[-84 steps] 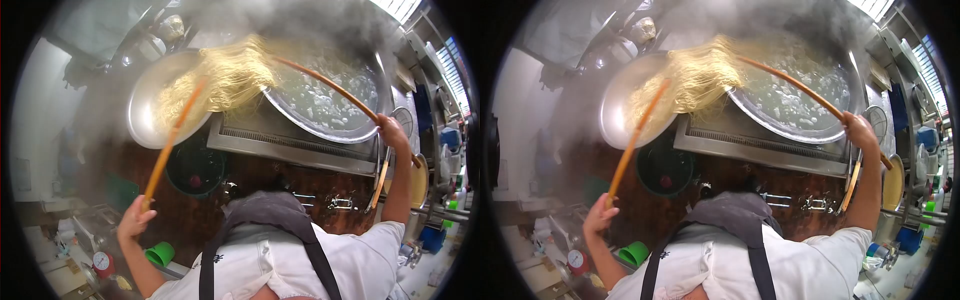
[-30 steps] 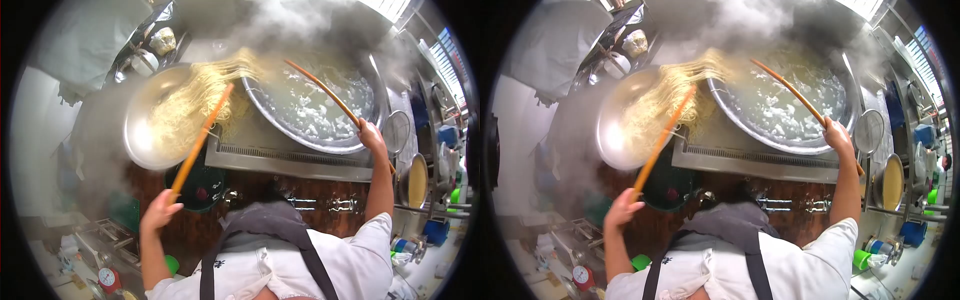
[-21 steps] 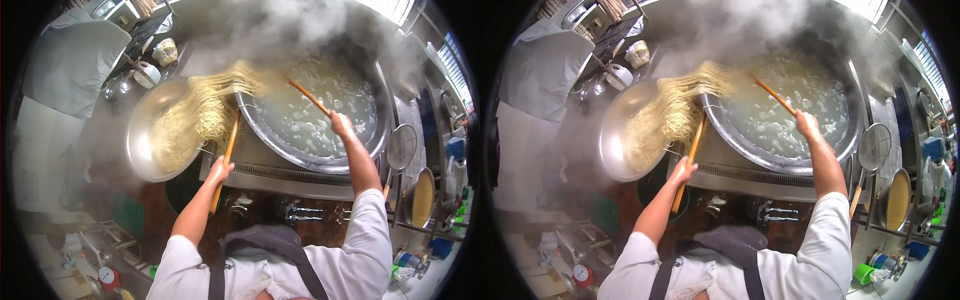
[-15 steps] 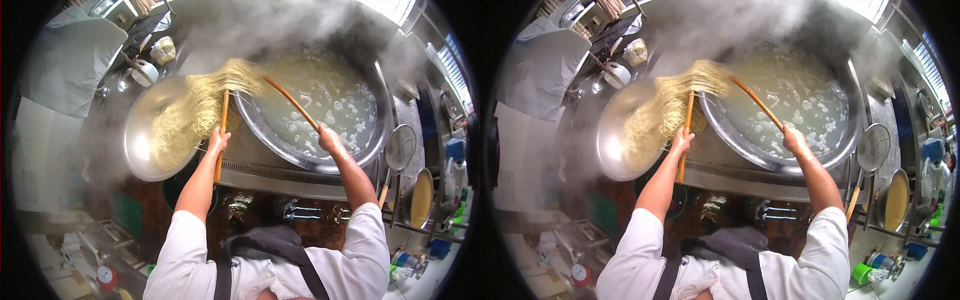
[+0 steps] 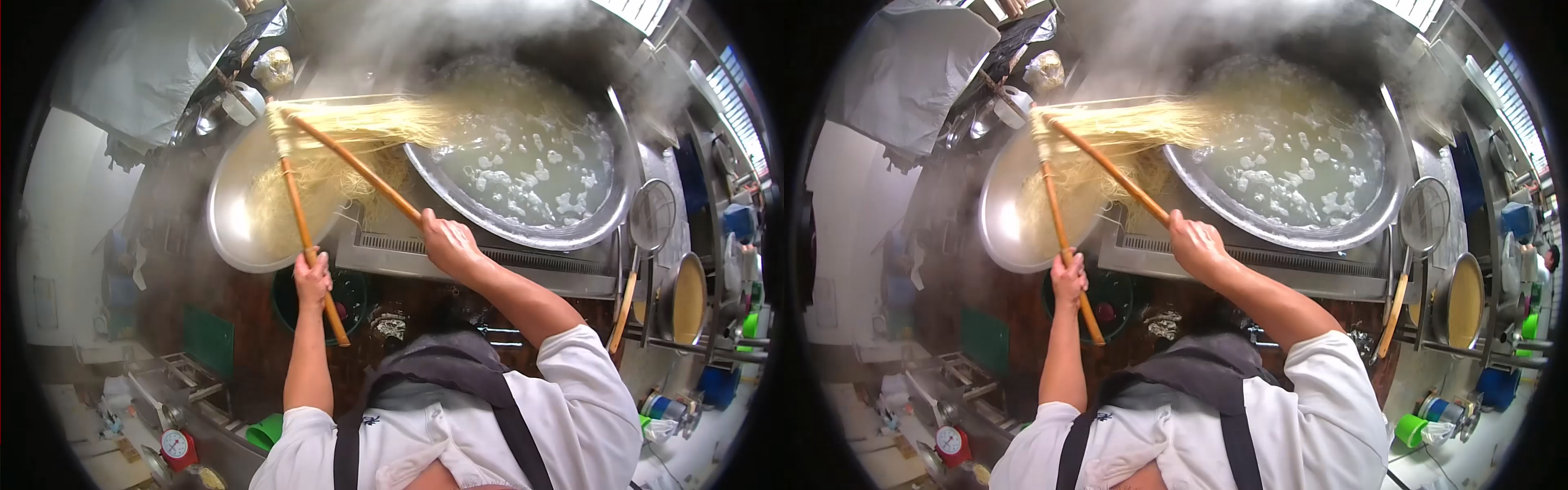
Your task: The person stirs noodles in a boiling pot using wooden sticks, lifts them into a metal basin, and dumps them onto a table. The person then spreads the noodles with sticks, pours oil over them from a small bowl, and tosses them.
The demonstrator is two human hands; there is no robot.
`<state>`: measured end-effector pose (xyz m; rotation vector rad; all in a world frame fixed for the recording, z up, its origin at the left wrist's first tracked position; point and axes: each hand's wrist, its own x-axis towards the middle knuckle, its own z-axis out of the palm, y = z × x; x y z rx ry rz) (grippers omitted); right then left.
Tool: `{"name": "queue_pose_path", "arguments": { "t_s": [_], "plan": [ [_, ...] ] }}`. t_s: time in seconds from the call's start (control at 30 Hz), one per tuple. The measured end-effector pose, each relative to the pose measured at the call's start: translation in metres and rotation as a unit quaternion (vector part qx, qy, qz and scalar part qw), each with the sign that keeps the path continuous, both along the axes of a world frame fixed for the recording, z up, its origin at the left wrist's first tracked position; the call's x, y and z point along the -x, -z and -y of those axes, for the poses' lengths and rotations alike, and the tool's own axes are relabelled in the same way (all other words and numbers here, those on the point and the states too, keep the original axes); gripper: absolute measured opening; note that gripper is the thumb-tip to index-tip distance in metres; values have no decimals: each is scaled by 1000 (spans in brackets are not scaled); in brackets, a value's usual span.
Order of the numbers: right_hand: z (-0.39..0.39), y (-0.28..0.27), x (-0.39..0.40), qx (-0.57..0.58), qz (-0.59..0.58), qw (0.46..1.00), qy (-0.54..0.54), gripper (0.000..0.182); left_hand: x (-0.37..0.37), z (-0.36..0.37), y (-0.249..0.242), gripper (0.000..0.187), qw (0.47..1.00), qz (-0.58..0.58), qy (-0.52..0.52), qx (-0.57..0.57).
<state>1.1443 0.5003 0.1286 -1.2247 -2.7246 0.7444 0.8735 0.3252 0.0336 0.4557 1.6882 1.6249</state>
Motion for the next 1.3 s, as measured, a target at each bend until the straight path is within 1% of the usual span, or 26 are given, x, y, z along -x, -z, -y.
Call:
{"name": "queue_pose_path", "arguments": {
  "t_s": [0.07, 0.1, 0.17, 0.23, 0.27, 0.3, 0.33, 0.37, 0.4, 0.43, 0.47, 0.5, 0.57, 0.6, 0.67, 0.7, 0.77, 0.83, 0.9, 0.97, 1.03, 1.13, 1.17, 1.23, 1.27, 1.3],
  "plan": [
    [-7, 7, 13, -18, 5, 999, -34, 12, 17, 26, 5, 32, 1000, 8, -29, 7],
    [-13, 4, 10, -29, 5, 999, -34, 11, 30, 41, 22, 32, 999, 11, -37, 25],
    [-33, -4, -14, -27, 40, 999, -20, 20, 65, 80, 34, 32, 994, 60, -1, 88],
    [-54, -9, -67, 7, 38, 998, 46, 23, 104, 137, 19, 34, 968, 82, 75, 224],
    [-68, -31, -93, 171, 67, 964, 194, 29, 109, 164, -11, 38, 954, -1, 83, 288],
    [-84, -22, -137, 72, 102, 986, 114, 31, 141, 210, -5, 42, 943, -122, 78, 300],
    [-82, -55, -161, 116, 97, 962, 225, 23, 148, 233, -58, 45, 917, -134, 99, 362],
    [-91, -52, -204, -35, 156, 982, 97, 17, 152, 255, -113, 47, 887, -143, 125, 422],
    [-91, -66, -236, -73, 154, 978, 120, 21, 156, 273, -160, 47, 882, -140, 145, 427],
    [-98, -83, -260, 40, 140, 962, 230, 22, 164, 296, -188, 47, 841, -250, 166, 450],
    [-106, -78, -295, -29, 135, 965, 223, 20, 154, 299, -226, 49, 846, -246, 153, 449],
    [-115, -87, -316, -56, 183, 962, 197, 18, 117, 267, -274, 50, 834, -242, 130, 479],
    [-137, -84, -352, -103, 203, 950, 215, 15, 75, 217, -296, 49, 847, -313, 140, 406],
    [-157, -74, -374, -115, 221, 944, 215, 13, 69, 202, -273, 48, 846, -368, 162, 351],
    [-191, -54, -397, -126, 257, 935, 210, 10, 30, 139, -255, 45, 888, -239, 198, 339],
    [-207, -48, -402, -126, 274, 931, 206, 9, -10, 87, -257, 44, 904, -49, 204, 372],
    [-236, -38, -400, -118, 297, 929, 188, 10, -54, 36, -223, 37, 884, 24, 293, 364],
    [-260, -25, -386, -101, 309, 932, 161, 14, -92, -2, -194, 29, 857, 127, 361, 345],
    [-282, 11, -381, -146, 271, 948, 85, 15, -123, -38, -166, 21, 837, 222, 396, 304],
    [-300, 58, -366, -135, 247, 959, 45, 16, -148, -74, -129, 13, 831, 245, 404, 294],
    [-294, 93, -335, -124, 248, 960, 34, 14, -166, -107, -79, 14, 870, 231, 351, 259],
    [-274, 146, -306, -93, 196, 975, 39, 17, -179, -158, -10, 16, 915, 245, 273, 167],
    [-256, 161, -294, -78, 183, 979, 43, 17, -185, -163, 8, 17, 925, 243, 253, 142],
    [-226, 175, -266, -15, 157, 985, 75, 19, -190, -169, 41, 20, 957, 142, 222, 123],
    [-210, 187, -253, 15, 125, 987, 103, 18, -191, -166, 57, 22, 967, 92, 206, 116],
    [-194, 193, -242, 45, 92, 986, 132, 18, -183, -162, 73, 28, 970, 77, 208, 97]
  ]
}}
